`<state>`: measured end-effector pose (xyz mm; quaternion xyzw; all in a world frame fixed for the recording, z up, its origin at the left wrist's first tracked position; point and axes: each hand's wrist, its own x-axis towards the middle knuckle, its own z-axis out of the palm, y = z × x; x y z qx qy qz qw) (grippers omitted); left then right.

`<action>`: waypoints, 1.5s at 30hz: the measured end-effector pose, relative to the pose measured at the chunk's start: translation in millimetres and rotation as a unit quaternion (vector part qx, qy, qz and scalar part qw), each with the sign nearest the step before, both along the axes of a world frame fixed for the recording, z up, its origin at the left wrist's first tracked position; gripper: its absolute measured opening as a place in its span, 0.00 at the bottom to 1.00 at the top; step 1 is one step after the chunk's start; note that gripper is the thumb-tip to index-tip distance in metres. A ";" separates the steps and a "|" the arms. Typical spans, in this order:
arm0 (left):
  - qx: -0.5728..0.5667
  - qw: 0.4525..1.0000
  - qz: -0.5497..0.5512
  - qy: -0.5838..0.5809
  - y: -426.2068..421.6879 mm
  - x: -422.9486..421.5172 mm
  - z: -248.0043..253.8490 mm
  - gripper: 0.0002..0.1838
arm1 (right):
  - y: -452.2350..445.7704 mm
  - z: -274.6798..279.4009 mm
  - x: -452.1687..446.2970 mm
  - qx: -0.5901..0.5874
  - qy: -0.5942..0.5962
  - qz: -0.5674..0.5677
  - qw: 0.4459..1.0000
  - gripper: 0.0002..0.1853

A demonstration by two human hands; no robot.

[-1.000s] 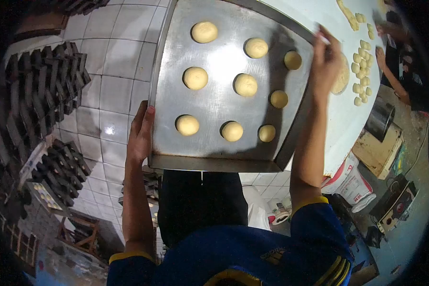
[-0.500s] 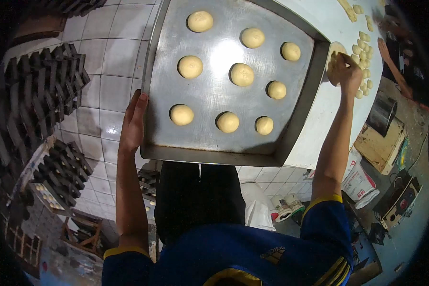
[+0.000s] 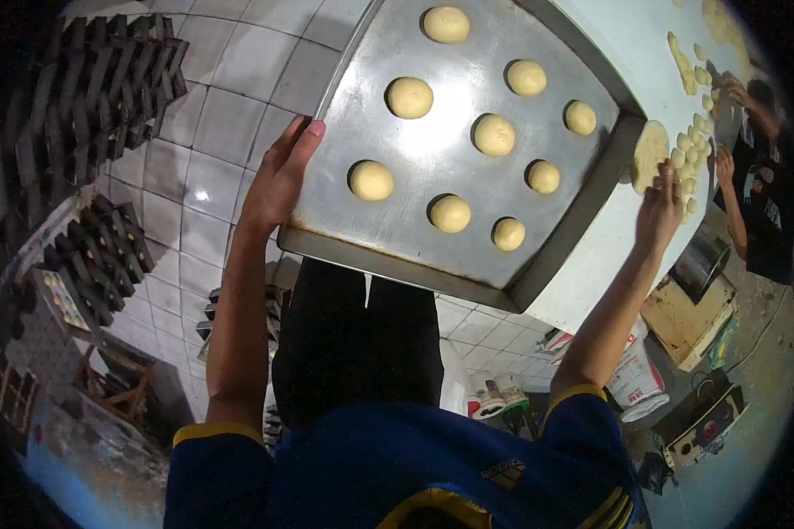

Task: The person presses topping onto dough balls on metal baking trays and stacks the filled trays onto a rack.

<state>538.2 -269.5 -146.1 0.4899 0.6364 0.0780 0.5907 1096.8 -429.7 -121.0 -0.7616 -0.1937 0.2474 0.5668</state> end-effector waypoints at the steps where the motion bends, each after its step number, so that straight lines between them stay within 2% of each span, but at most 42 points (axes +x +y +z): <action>1: -0.002 1.000 0.002 0.000 0.7 -0.4 0.9 0.36 | 9.4 6.2 -36.5 -0.010 -0.008 0.028 1.000 0.22; 2: 0.001 1.000 0.001 -0.001 0.2 -0.8 1.2 0.35 | 14.8 6.7 -72.9 0.000 0.026 0.062 0.998 0.20; 4: 0.002 1.000 0.000 -0.003 -1.1 -0.2 0.3 0.33 | 23.7 7.6 -155.4 -0.088 -0.025 0.151 0.984 0.13; 5: 0.004 1.000 0.003 -0.004 -1.5 0.1 -0.3 0.33 | 28.0 3.7 -196.2 -0.054 0.008 0.211 0.976 0.10; 7: 0.006 1.000 0.006 -0.002 -1.8 -0.6 -1.6 0.33 | 39.5 10.2 -267.8 -0.118 0.056 0.337 0.932 0.07; 9: 0.006 1.000 0.002 -0.013 -1.5 -1.7 -3.7 0.34 | 47.9 -4.1 -311.1 -0.056 -0.075 0.418 0.904 0.06; 10: 0.004 1.000 0.001 -0.011 -2.7 -2.0 -4.0 0.34 | 49.4 -11.9 -323.8 -0.056 -0.072 0.417 0.904 0.06; 12: 0.025 0.999 0.017 -0.024 -4.5 -0.4 -5.1 0.36 | 52.0 -27.1 -340.6 0.006 -0.269 0.462 0.845 0.12; 13: 0.024 0.999 0.016 -0.024 -4.0 -1.6 -5.8 0.36 | 53.2 -31.7 -346.7 0.005 -0.268 0.462 0.845 0.12; 16: 0.012 0.999 0.000 -0.029 -3.1 -2.8 -7.1 0.41 | 50.9 -47.8 -353.9 0.006 -0.396 0.482 0.782 0.14; 20: -0.001 1.000 0.012 -0.004 -5.2 -5.2 -11.0 0.48 | 43.1 -54.9 -348.7 0.013 -0.441 0.507 0.741 0.13; 22: -0.006 1.000 0.010 0.004 -4.3 -5.1 -10.5 0.50 | 35.4 -48.2 -348.5 -0.023 -0.441 0.537 0.719 0.24; 23: -0.009 1.000 0.009 0.002 -3.9 -4.7 -8.4 0.52 | 30.0 -43.5 -349.4 -0.023 -0.441 0.535 0.720 0.24; 25: -0.010 1.000 0.006 -0.001 -2.5 -4.1 -7.3 0.54 | 17.6 -34.4 -350.3 -0.120 -0.425 0.580 0.684 0.38; 26: -0.004 1.000 0.004 0.003 -2.8 -4.8 -8.8 0.55 | 9.7 -37.7 -348.0 -0.154 -0.425 0.615 0.646 0.46; 29: -0.004 1.000 -0.003 0.012 -4.5 -6.3 -13.0 0.57 | 14.4 -20.4 -340.0 -0.141 -0.399 0.615 0.666 0.44; 31: -0.006 1.000 -0.005 0.022 -3.4 -5.4 -13.3 0.58 | 26.8 -0.1 -314.1 -0.105 -0.394 0.578 0.706 0.39; 33: -0.004 1.000 -0.006 0.020 -3.7 -4.2 -11.3 0.59 | 43.9 16.1 -266.4 -0.057 -0.375 0.405 0.832 0.26; 34: -0.005 1.000 -0.009 0.019 -4.7 -4.5 -12.6 0.59 | 42.8 12.8 -230.1 -0.144 -0.472 0.275 0.825 0.21; 35: -0.009 1.000 -0.002 0.009 -5.6 -5.8 -15.7 0.59 | 41.9 -2.1 -177.2 -0.070 -0.515 0.191 0.832 0.15; 36: -0.012 1.000 0.005 -0.002 -5.3 -6.5 -18.5 0.59 | 39.0 10.8 -138.9 -0.133 -0.510 0.127 0.840 0.12; 37: -0.011 1.000 0.000 -0.007 -4.9 -6.6 -19.4 0.59 | 30.6 9.0 -91.3 -0.143 -0.551 0.080 0.819 0.11; 39: -0.027 1.000 0.008 -0.002 -5.2 -7.9 -21.3 0.59 | 9.6 -4.8 -2.8 -0.241 -0.590 0.043 0.769 0.12; 40: -0.027 1.000 0.005 -0.004 -5.3 -8.4 -23.5 0.59 | 0.0 -9.5 25.5 -0.276 -0.553 0.057 0.784 0.12; 41: -0.017 1.000 -0.009 0.010 -5.6 -10.3 -25.8 0.59 | -5.5 -14.1 44.3 -0.310 -0.513 0.072 0.797 0.13; 42: -0.008 0.999 -0.023 0.025 -5.9 -12.2 -27.9 0.59 | -4.6 -15.7 53.7 -0.359 -0.511 0.086 0.776 0.15; 43: -0.002 0.999 -0.032 0.037 -5.1 -12.8 -30.1 0.57 | -2.6 -18.9 59.5 -0.361 -0.509 0.085 0.777 0.15; 45: 0.004 0.998 -0.037 0.046 -7.6 -15.1 -30.8 0.54 | 0.2 -23.6 66.0 -0.369 -0.522 0.174 0.749 0.17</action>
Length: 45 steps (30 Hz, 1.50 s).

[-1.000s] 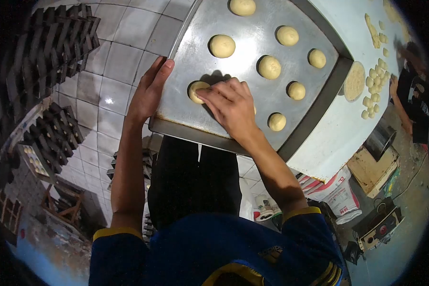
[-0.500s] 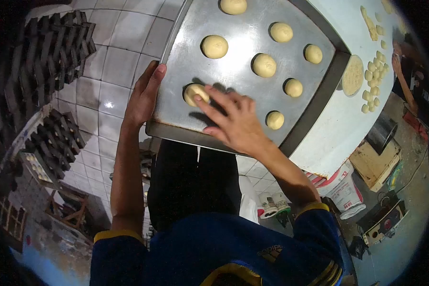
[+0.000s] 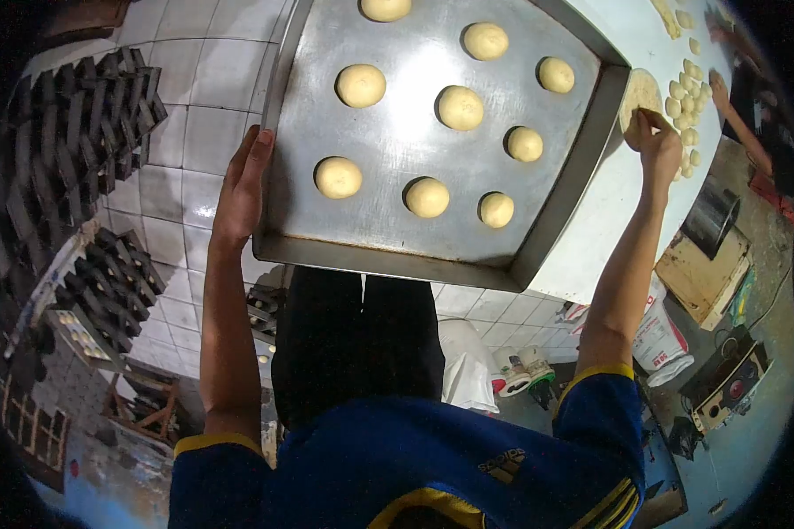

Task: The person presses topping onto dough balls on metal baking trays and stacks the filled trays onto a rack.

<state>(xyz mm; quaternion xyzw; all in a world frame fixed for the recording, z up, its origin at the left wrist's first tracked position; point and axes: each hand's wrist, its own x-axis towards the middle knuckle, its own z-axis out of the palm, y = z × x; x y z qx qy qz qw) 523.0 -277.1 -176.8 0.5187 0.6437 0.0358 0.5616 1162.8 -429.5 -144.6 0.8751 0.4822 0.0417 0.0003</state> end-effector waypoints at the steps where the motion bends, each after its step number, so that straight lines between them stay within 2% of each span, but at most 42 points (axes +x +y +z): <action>1: 0.002 1.000 0.004 -0.003 -0.6 0.3 -0.4 0.52 | 0.6 -1.5 0.1 0.014 0.006 0.007 1.000 0.18; 5: 0.006 1.000 0.013 -0.012 -2.9 -6.0 -8.5 0.45 | 5.5 7.2 -5.8 0.019 0.053 -0.073 0.996 0.20; 6: 0.010 1.000 0.015 -0.019 -3.2 -10.4 -14.3 0.43 | 3.5 10.0 -6.4 0.012 0.105 -0.099 0.990 0.21; 8: 0.013 0.997 0.020 -0.075 -5.0 -18.0 -24.7 0.40 | -5.5 -0.5 6.2 0.006 0.157 -0.087 0.984 0.20; 10: 0.007 0.987 0.012 -0.163 -4.1 -17.7 -26.9 0.40 | -12.4 -9.0 10.0 0.028 0.046 -0.043 0.998 0.19; 13: -0.010 0.988 0.028 -0.149 -4.8 -7.2 -16.8 0.41 | 0.9 17.6 -19.0 0.041 0.056 -0.075 0.995 0.16; 15: -0.023 0.991 0.053 -0.118 -5.1 -5.7 -9.7 0.42 | 1.2 21.8 -18.5 0.097 0.140 -0.160 0.972 0.17; 16: -0.029 0.993 0.066 -0.098 -5.2 -7.9 -8.7 0.42 | -5.0 18.9 -11.7 0.096 0.140 -0.161 0.972 0.17; 18: -0.025 0.992 0.070 -0.103 -7.8 -14.4 -20.4 0.43 | -17.7 5.1 1.3 0.249 0.336 -0.121 0.900 0.20; 20: -0.017 0.992 0.080 -0.099 -5.9 -20.9 -23.7 0.44 | -11.4 35.5 -48.4 0.252 0.393 -0.139 0.873 0.18; 22: -0.011 0.993 0.080 -0.083 -5.5 -11.9 -23.1 0.49 | -16.4 50.7 -94.3 0.163 0.388 -0.177 0.890 0.16; 24: -0.008 0.994 0.082 -0.069 -5.4 -6.8 -15.1 0.50 | -26.1 50.2 -156.1 0.152 0.511 -0.120 0.837 0.15; 26: -0.078 0.979 0.109 -0.155 -4.2 -6.3 -9.5 0.45 | -26.7 61.4 -224.9 0.085 0.574 -0.108 0.807 0.12; 29: -0.066 0.972 0.095 -0.207 -4.2 -10.3 -22.5 0.46 | -28.9 45.1 -295.7 0.071 0.502 0.054 0.860 0.09; 30: -0.066 0.972 0.096 -0.205 -3.8 -10.3 -21.6 0.46 | -30.9 36.4 -309.8 0.074 0.455 0.113 0.880 0.10; 31: -0.086 0.972 0.114 -0.186 -2.8 -10.7 -19.8 0.45 | -33.4 28.3 -321.5 0.074 0.457 0.113 0.879 0.10; 33: -0.101 0.973 0.131 -0.159 -1.7 -12.8 -20.3 0.43 | -38.3 14.7 -338.3 0.082 0.356 0.194 0.911 0.13; 34: -0.093 0.975 0.129 -0.158 -3.0 -14.7 -22.5 0.43 | -38.9 9.3 -342.0 0.082 0.358 0.195 0.909 0.13; 36: -0.068 0.978 0.117 -0.161 -5.3 -20.2 -29.7 0.43 | -40.7 0.5 -346.9 0.106 0.285 0.230 0.924 0.15; 40: -0.055 0.977 0.115 -0.170 -8.9 -27.3 -41.2 0.43 | -48.1 -6.1 -343.0 0.072 0.232 0.274 0.931 0.16; 43: -0.051 0.977 0.111 -0.172 -8.2 -26.8 -40.9 0.45 | -58.5 -13.0 -337.1 0.053 0.187 0.323 0.926 0.22; 45: -0.052 0.978 0.106 -0.172 -7.2 -24.8 -38.5 0.46 | -65.1 -9.8 -337.3 -0.032 0.204 0.326 0.923 0.32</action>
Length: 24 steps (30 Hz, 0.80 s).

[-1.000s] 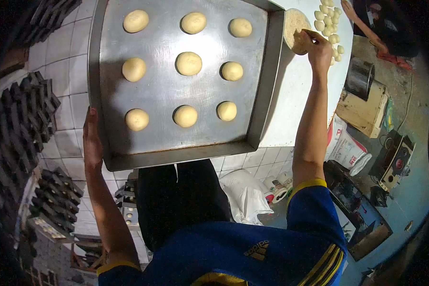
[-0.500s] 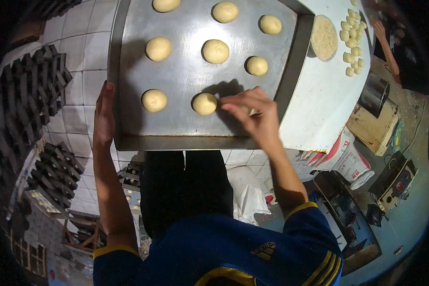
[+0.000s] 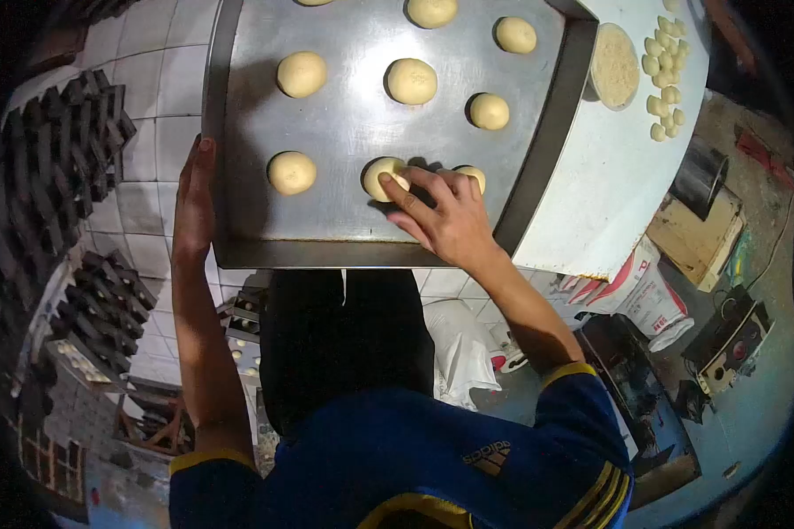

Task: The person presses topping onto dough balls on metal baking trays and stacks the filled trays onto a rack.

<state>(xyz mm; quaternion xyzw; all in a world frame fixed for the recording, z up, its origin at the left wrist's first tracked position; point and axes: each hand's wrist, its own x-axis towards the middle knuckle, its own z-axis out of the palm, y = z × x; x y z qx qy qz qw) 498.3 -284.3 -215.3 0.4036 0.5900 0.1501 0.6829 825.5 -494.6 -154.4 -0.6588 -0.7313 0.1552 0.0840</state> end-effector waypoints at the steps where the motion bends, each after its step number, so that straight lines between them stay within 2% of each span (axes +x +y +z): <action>1: 0.000 1.000 -0.004 0.000 1.3 0.6 0.8 0.47 | -0.5 2.0 4.2 0.000 0.000 0.000 1.000 0.32; 4: -0.003 1.000 -0.026 -0.001 4.1 4.3 0.7 0.50 | -6.1 3.4 19.0 -0.127 -0.048 0.098 0.986 0.49; 5: -0.004 0.999 -0.039 0.002 4.9 4.9 1.4 0.51 | -6.7 2.0 21.4 -0.127 -0.048 0.097 0.986 0.49; 11: -0.003 1.000 -0.002 -0.012 -0.7 1.0 1.0 0.43 | -4.4 3.5 19.1 -0.122 -0.004 0.117 0.986 0.48; 14: 0.000 1.000 0.011 -0.017 -1.7 1.1 0.9 0.38 | 2.1 9.6 23.4 -0.105 0.051 0.113 0.987 0.43; 16: 0.008 1.000 0.010 -0.003 -1.1 1.0 0.9 0.38 | 21.1 27.5 58.1 -0.049 0.058 0.044 0.996 0.36; 17: 0.013 1.000 0.007 0.010 -2.0 1.0 1.1 0.38 | 31.1 27.9 81.7 0.101 0.096 -0.033 0.990 0.30; 18: 0.012 1.000 0.005 0.011 -0.9 2.6 2.5 0.38 | 35.0 27.7 109.5 0.134 -0.008 -0.159 0.978 0.24; 19: -0.002 1.000 -0.008 0.006 2.4 5.9 4.7 0.44 | 53.4 33.0 149.5 0.273 -0.015 -0.160 0.948 0.23; 20: -0.015 1.000 -0.021 0.000 4.3 8.8 6.1 0.51 | 46.4 25.6 204.0 0.293 -0.091 -0.240 0.921 0.19; 21: -0.015 1.000 -0.024 0.000 2.7 10.4 5.9 0.51 | 54.5 39.8 239.7 0.293 -0.146 -0.263 0.908 0.17; 23: 0.031 0.998 -0.002 0.054 -1.4 11.3 6.4 0.53 | 61.9 44.2 284.4 0.210 -0.102 -0.397 0.888 0.16; 24: 0.032 0.998 -0.003 0.054 -1.0 11.9 8.8 0.53 | 61.6 36.5 310.6 0.211 -0.102 -0.398 0.887 0.16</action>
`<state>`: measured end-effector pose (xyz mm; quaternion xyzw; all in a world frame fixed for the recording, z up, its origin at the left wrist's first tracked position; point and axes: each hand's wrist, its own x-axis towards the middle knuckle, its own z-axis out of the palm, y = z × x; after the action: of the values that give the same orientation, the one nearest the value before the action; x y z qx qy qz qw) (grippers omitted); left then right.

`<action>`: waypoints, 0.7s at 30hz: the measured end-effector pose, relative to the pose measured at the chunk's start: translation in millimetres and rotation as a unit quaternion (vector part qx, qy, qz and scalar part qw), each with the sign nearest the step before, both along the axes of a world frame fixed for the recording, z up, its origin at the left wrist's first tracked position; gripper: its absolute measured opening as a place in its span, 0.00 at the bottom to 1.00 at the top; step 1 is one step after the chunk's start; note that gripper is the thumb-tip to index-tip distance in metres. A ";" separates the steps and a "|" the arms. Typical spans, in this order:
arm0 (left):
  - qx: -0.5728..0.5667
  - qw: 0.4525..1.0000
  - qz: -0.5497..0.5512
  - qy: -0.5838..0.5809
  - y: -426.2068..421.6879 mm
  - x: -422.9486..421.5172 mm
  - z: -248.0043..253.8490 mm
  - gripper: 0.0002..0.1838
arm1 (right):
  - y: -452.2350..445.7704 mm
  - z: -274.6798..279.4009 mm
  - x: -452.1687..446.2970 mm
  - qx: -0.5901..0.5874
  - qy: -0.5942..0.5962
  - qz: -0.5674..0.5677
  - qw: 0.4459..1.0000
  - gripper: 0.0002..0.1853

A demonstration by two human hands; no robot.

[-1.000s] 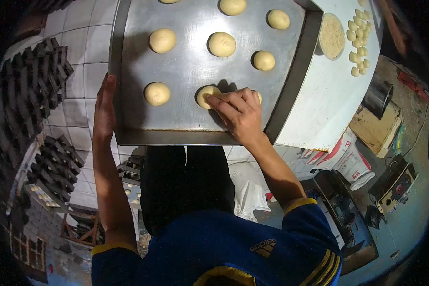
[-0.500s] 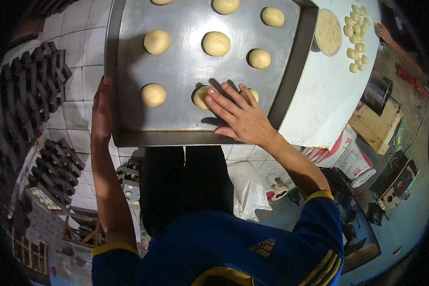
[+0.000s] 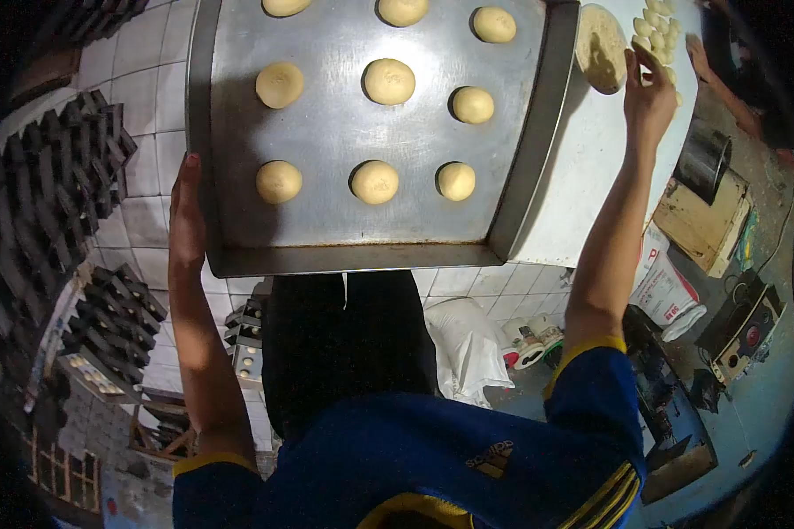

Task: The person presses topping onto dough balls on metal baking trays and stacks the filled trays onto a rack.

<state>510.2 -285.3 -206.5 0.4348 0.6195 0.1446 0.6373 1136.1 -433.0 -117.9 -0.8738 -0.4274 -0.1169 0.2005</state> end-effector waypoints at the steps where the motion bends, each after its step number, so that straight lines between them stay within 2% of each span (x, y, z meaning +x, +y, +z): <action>1: -0.009 1.000 -0.015 -0.017 1.8 1.6 3.3 0.53 | -0.6 -9.0 27.1 -0.073 -0.027 0.015 0.997 0.17; 2: -0.019 0.999 -0.030 -0.035 3.3 3.6 6.6 0.54 | -1.6 -13.3 40.4 -0.145 -0.053 0.029 0.988 0.18; 5: -0.030 0.999 0.009 0.015 0.6 14.8 20.9 0.53 | 10.2 -9.9 28.7 -0.215 -0.014 0.015 0.976 0.20; 9: -0.018 1.000 -0.012 0.007 2.2 4.6 12.4 0.52 | 13.5 -14.6 18.8 -0.232 0.045 -0.005 0.972 0.21; 11: -0.017 0.999 -0.029 -0.034 -0.1 -4.3 8.2 0.42 | 6.6 -30.2 27.0 -0.189 0.049 0.015 0.981 0.20; 12: -0.016 0.999 -0.031 -0.039 0.3 -2.4 11.2 0.42 | 3.0 -32.5 33.4 -0.148 0.050 0.034 0.987 0.20; 14: -0.015 0.999 -0.037 0.019 0.4 7.4 19.7 0.42 | 4.0 -31.2 28.3 -0.158 0.070 0.001 0.985 0.20; 17: -0.009 0.999 -0.047 0.010 0.1 3.8 15.6 0.41 | 2.9 -37.6 34.4 -0.164 0.070 -0.028 0.984 0.20; 18: -0.025 0.998 -0.047 -0.021 5.4 -24.0 -20.3 0.42 | 5.4 -29.9 24.0 -0.161 0.047 -0.013 0.986 0.20; 19: -0.018 0.998 -0.048 -0.029 4.9 -20.6 -15.6 0.42 | 9.8 -18.5 8.5 -0.157 0.023 0.002 0.987 0.19; 21: 0.010 0.992 -0.096 -0.082 4.0 -11.7 2.4 0.43 | 9.1 -12.0 15.9 -0.128 0.054 -0.007 0.990 0.18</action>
<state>498.5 -281.4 -204.1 0.4850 0.5189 0.1244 0.6928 1152.0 -423.9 -129.9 -0.9001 -0.4217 -0.0154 0.1084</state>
